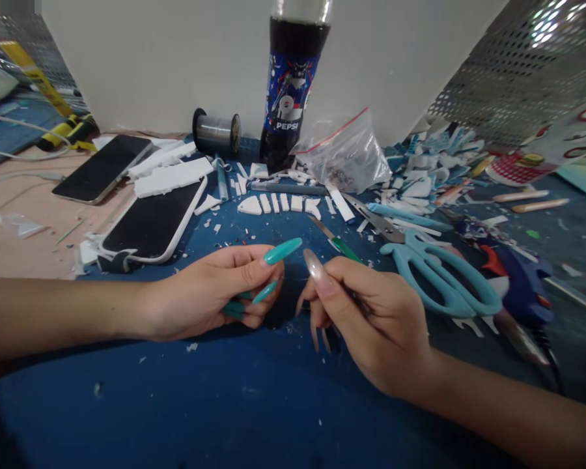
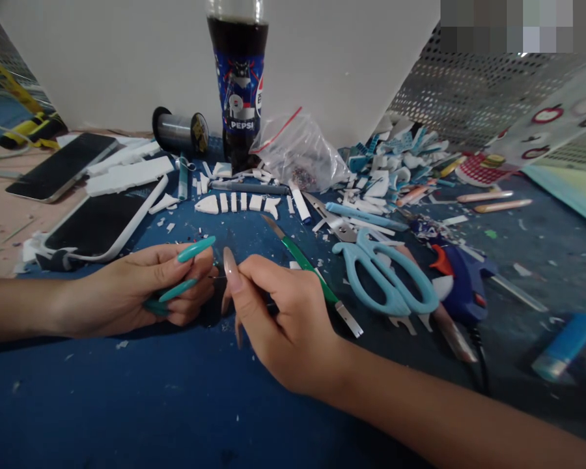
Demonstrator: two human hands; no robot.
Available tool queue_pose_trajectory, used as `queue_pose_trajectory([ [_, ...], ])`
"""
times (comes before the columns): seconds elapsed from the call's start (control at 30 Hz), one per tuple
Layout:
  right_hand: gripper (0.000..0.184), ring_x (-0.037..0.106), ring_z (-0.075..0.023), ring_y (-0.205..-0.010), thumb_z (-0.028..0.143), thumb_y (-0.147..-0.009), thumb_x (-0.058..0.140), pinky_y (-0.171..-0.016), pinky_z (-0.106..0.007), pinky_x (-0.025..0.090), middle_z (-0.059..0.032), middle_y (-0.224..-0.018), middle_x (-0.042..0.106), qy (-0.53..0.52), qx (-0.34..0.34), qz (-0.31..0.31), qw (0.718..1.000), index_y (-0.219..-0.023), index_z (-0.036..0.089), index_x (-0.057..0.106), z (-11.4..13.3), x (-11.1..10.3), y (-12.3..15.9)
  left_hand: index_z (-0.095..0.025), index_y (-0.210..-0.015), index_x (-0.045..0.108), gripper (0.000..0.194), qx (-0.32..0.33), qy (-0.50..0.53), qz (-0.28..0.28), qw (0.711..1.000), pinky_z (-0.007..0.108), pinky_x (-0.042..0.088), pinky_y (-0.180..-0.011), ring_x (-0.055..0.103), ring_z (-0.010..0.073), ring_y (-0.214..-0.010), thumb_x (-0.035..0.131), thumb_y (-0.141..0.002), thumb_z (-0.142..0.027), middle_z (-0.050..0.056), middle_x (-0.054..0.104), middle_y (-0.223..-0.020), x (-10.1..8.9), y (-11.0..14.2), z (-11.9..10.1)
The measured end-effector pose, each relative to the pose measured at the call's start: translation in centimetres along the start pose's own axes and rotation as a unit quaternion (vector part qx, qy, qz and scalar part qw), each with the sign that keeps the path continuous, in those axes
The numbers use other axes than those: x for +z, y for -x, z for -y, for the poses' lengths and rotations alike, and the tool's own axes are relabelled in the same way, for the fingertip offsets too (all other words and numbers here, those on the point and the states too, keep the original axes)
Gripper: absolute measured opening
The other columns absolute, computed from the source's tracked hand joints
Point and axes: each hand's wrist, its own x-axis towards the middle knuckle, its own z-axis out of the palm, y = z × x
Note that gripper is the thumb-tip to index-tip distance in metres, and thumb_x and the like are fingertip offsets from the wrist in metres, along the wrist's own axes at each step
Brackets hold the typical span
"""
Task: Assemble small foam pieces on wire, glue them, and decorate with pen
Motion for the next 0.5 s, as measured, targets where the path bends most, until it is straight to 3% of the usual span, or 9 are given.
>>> queue_pose_trajectory([
  [0.27,0.029,0.053,-0.0038,-0.04,0.02,-0.096,0.042,-0.042,-0.015,0.041,0.0048,-0.049,0.055,-0.029,0.028,0.004,0.999,-0.069,0.019,0.052,-0.1,-0.03,0.23,-0.015,-0.068,0.045,0.029,0.025,-0.063,-0.062,0.996,0.016,0.029,-0.047,0.03,0.0059,-0.051,0.045,-0.094,-0.029,-0.005,0.037,-0.058,0.46,0.03,-0.14],
  [0.5,0.034,0.053,-0.0054,-0.04,0.031,-0.096,0.043,-0.042,-0.017,0.042,0.0032,-0.049,0.056,-0.052,0.087,0.025,0.995,-0.066,0.018,0.055,-0.03,0.15,-0.29,-0.017,-0.063,0.045,0.031,0.163,-0.231,-0.125,0.951,0.021,0.031,-0.051,0.036,0.0067,-0.053,0.044,-0.094,-0.023,-0.004,0.042,-0.057,0.28,0.31,-0.99],
])
